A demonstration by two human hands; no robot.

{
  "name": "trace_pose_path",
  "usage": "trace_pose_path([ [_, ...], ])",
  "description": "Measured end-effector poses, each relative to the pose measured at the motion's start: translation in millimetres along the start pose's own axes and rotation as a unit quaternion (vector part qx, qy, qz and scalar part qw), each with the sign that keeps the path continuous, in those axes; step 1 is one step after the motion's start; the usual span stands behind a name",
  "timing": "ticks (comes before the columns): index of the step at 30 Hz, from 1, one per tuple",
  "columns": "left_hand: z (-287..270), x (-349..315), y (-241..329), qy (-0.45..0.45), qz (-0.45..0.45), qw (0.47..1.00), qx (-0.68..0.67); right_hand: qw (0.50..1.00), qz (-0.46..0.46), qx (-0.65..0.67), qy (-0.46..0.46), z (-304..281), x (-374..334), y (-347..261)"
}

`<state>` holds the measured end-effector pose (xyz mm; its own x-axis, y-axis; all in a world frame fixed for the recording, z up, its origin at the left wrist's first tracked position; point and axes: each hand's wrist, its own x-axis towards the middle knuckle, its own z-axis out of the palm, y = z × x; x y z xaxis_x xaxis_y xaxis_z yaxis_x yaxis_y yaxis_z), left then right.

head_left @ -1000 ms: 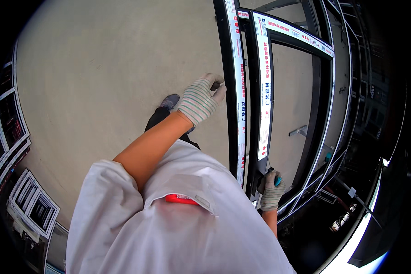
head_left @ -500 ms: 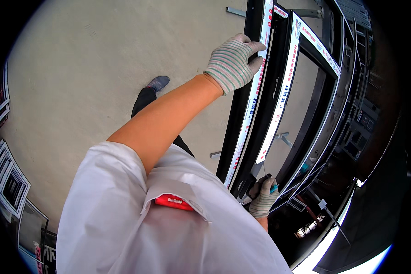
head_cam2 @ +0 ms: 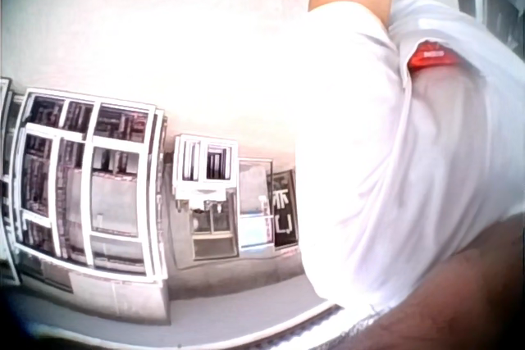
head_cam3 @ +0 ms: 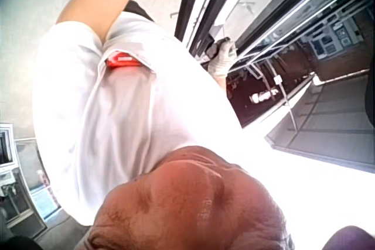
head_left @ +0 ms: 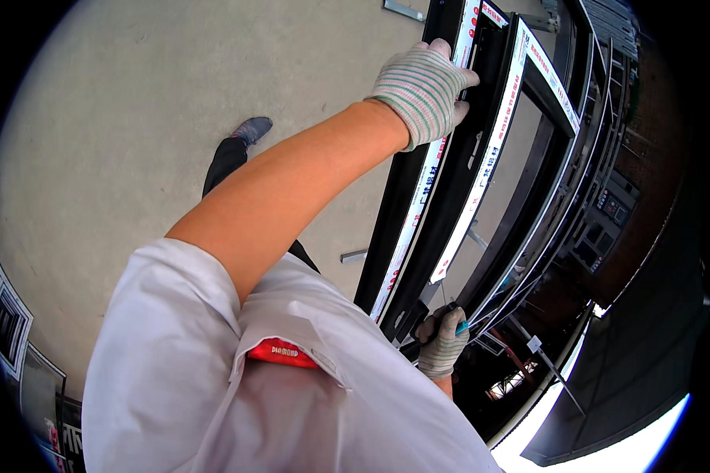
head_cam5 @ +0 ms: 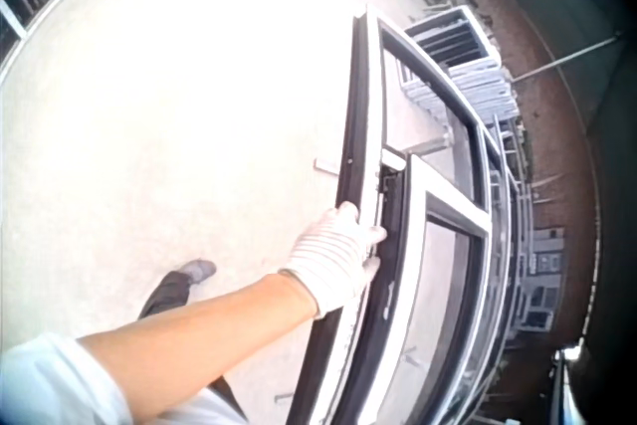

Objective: The person assembles a large aluminum window frame by hand, using a small blue-handled tool to press and secure rubber gaskets into the frame channels. The person repeatedly repositions the frame to access different sides and continues inserting the gasket along the perimeter.

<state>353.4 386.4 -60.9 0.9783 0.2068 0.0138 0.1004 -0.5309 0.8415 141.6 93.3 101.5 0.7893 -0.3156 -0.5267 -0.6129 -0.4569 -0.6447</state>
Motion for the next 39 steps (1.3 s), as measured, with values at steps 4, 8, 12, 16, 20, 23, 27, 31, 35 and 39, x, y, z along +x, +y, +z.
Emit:
trace_pose_path([
  [4,-1,3,6,0.065,0.003,0.996,0.064,1.000,0.001,0.002,-0.002,0,3,-1],
  [8,-11,14,15,-0.113,-0.073,0.987,0.083,1.000,-0.003,0.006,0.009,1,0,-2],
  [12,0,24,1,-0.159,-0.016,0.974,0.158,1.000,-0.014,0.005,0.011,2,2,-2],
  [16,1,31,-6,-0.195,0.031,0.958,0.210,1.000,-0.019,0.006,0.009,4,2,-2],
  [20,-31,40,5,-0.232,0.073,0.943,0.225,1.000,-0.020,0.011,0.002,3,3,-1],
  [23,-20,47,5,-0.217,0.092,0.945,0.228,1.000,-0.017,0.007,0.014,2,1,0],
  [27,-12,58,4,-0.238,0.181,0.909,0.292,1.000,-0.016,0.007,0.010,2,1,-1],
  [31,-9,69,1,-0.240,0.155,0.925,0.252,1.000,-0.021,0.006,0.009,2,2,0],
  [35,-14,72,6,-0.250,0.145,0.925,0.247,1.000,-0.023,0.016,0.004,-1,3,3],
  [39,-26,64,11,-0.269,0.137,0.915,0.270,1.000,-0.012,0.016,0.020,-1,3,2],
])
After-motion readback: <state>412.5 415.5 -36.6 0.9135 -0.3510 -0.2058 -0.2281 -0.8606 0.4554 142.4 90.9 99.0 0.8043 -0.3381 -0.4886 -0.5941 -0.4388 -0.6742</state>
